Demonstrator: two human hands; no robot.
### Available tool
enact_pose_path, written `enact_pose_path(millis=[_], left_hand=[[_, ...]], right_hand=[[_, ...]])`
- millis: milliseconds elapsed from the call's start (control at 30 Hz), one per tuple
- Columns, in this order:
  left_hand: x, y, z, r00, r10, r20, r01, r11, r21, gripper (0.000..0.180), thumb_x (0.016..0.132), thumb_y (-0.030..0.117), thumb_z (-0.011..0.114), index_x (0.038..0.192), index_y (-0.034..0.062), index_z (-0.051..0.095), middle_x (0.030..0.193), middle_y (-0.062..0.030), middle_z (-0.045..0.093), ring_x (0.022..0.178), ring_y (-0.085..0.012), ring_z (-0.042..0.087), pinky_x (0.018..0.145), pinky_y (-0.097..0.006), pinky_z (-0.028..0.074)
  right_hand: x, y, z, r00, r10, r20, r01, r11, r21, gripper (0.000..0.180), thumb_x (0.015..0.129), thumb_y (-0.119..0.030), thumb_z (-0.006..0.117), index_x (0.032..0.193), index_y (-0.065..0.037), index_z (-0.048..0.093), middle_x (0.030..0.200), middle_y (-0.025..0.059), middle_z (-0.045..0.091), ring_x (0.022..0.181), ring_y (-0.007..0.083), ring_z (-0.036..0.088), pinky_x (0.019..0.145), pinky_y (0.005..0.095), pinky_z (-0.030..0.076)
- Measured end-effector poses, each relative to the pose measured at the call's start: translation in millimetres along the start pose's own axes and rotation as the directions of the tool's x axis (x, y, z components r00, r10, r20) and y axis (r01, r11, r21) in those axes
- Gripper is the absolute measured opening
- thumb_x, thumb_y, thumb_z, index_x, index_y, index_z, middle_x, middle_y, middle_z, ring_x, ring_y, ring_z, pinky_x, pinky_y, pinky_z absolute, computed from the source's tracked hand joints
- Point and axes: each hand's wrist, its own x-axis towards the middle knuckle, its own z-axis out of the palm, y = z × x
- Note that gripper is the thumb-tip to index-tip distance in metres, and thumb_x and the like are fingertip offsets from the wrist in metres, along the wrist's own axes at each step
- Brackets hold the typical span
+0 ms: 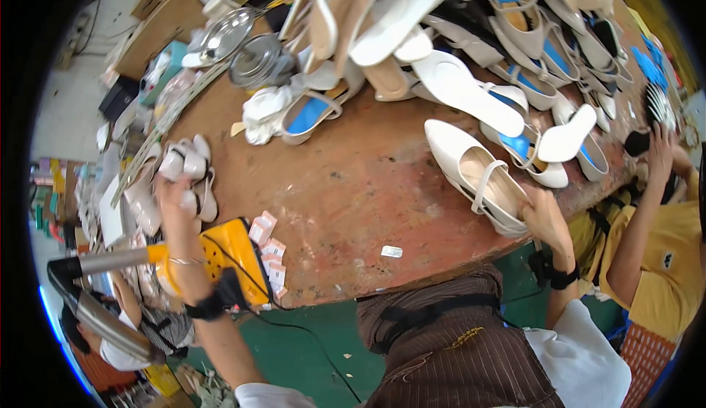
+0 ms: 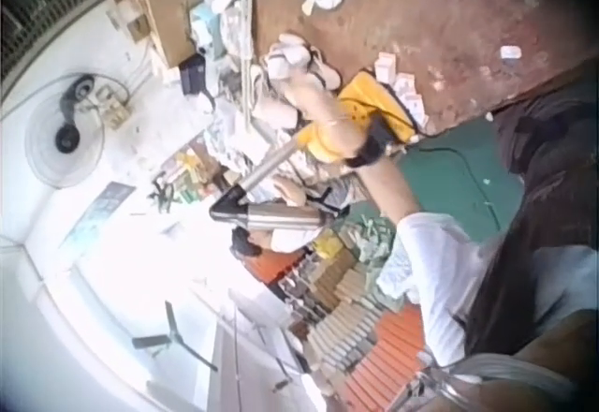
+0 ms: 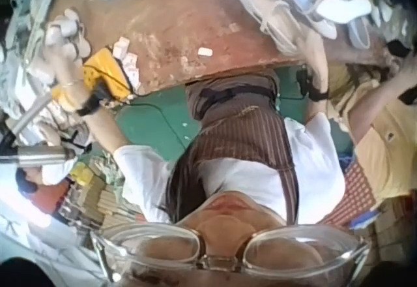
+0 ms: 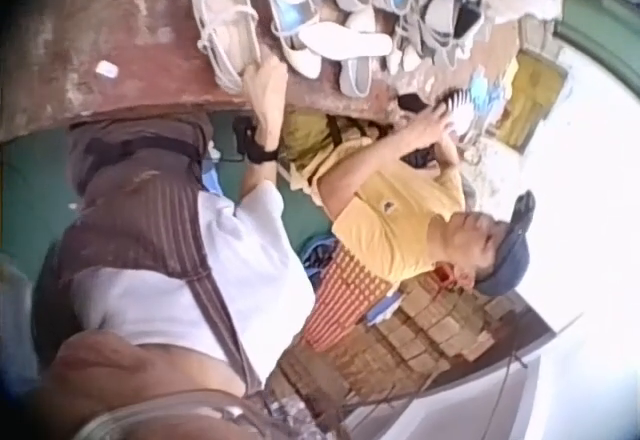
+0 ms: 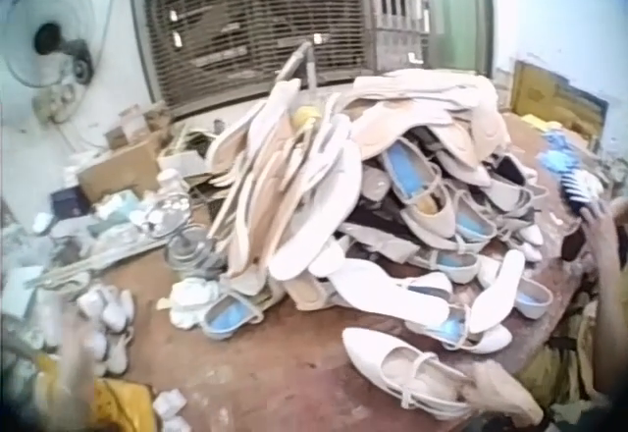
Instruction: The recorder is assembling and inspecting white Mary Jane style shoes, including applying insoles and using a heat lamp to dry or bond components.
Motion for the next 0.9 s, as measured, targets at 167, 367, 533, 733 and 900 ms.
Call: enact_pose_path(millis=[167, 367, 533, 733, 900], left_hand=[[-148, 45, 81, 0.632, -0.136, 0.763, 0.336, 0.935, -0.112, 0.076, 0.095, 0.015, 0.061, 0.154, 0.0037, 0.014, 0.158, -0.0185, 0.023, 0.143, -0.0242, 0.029, 0.112, -0.037, 0.03], [-228, 27, 126, 0.656, -0.164, 0.737, 0.556, 0.765, -0.325, 0.081, 0.096, 0.021, 0.061, 0.154, 0.0004, 0.007, 0.146, -0.0184, 0.037, 0.133, -0.0259, 0.038, 0.107, -0.037, 0.036], [-255, 4, 97, 0.895, -0.165, 0.415, 0.177, 0.984, 0.012, 0.052, 0.095, 0.02, 0.059, 0.138, -0.0021, 0.042, 0.134, -0.0215, 0.049, 0.118, -0.0274, 0.052, 0.099, -0.034, 0.042], [-341, -75, 18, 0.814, -0.425, 0.396, 0.233, 0.864, 0.447, 0.028, 0.088, 0.027, 0.067, 0.08, 0.0002, 0.067, 0.069, -0.0134, 0.067, 0.064, -0.0328, 0.065, 0.064, -0.041, 0.051], [-446, -142, 36, 0.167, -0.768, 0.619, -0.105, 0.61, 0.785, 0.04, 0.089, 0.045, 0.056, 0.098, 0.0092, 0.071, 0.101, -0.0205, 0.066, 0.099, -0.0303, 0.064, 0.086, -0.042, 0.049]], right_hand=[[-17, -57, 59, 0.979, -0.105, 0.172, 0.055, 0.96, 0.275, 0.022, 0.086, -0.005, 0.055, 0.103, 0.005, 0.063, 0.083, 0.0208, 0.067, 0.077, 0.023, 0.064, 0.072, 0.0366, 0.05], [-30, -138, 120, 0.79, -0.358, 0.498, 0.33, 0.933, 0.147, 0.051, 0.098, -0.034, 0.044, 0.131, 0.004, 0.04, 0.073, 0.0334, 0.061, 0.073, 0.0507, 0.062, 0.068, 0.0558, 0.051], [-27, -131, 125, 0.695, -0.478, 0.537, 0.511, 0.854, 0.098, 0.054, 0.099, -0.042, 0.044, 0.131, 0.002, 0.046, 0.076, 0.0273, 0.064, 0.075, 0.0472, 0.063, 0.069, 0.054, 0.051], [-16, -84, 116, 0.817, -0.423, 0.392, 0.436, 0.898, 0.06, 0.037, 0.096, -0.034, 0.054, 0.119, -0.007, 0.062, 0.092, 0.0211, 0.069, 0.083, 0.0412, 0.065, 0.073, 0.0493, 0.053], [-15, -70, 129, 0.868, -0.443, 0.223, 0.427, 0.896, 0.118, 0.026, 0.089, -0.023, 0.06, 0.108, -0.005, 0.065, 0.084, 0.0215, 0.069, 0.082, 0.0395, 0.066, 0.074, 0.0497, 0.052]])
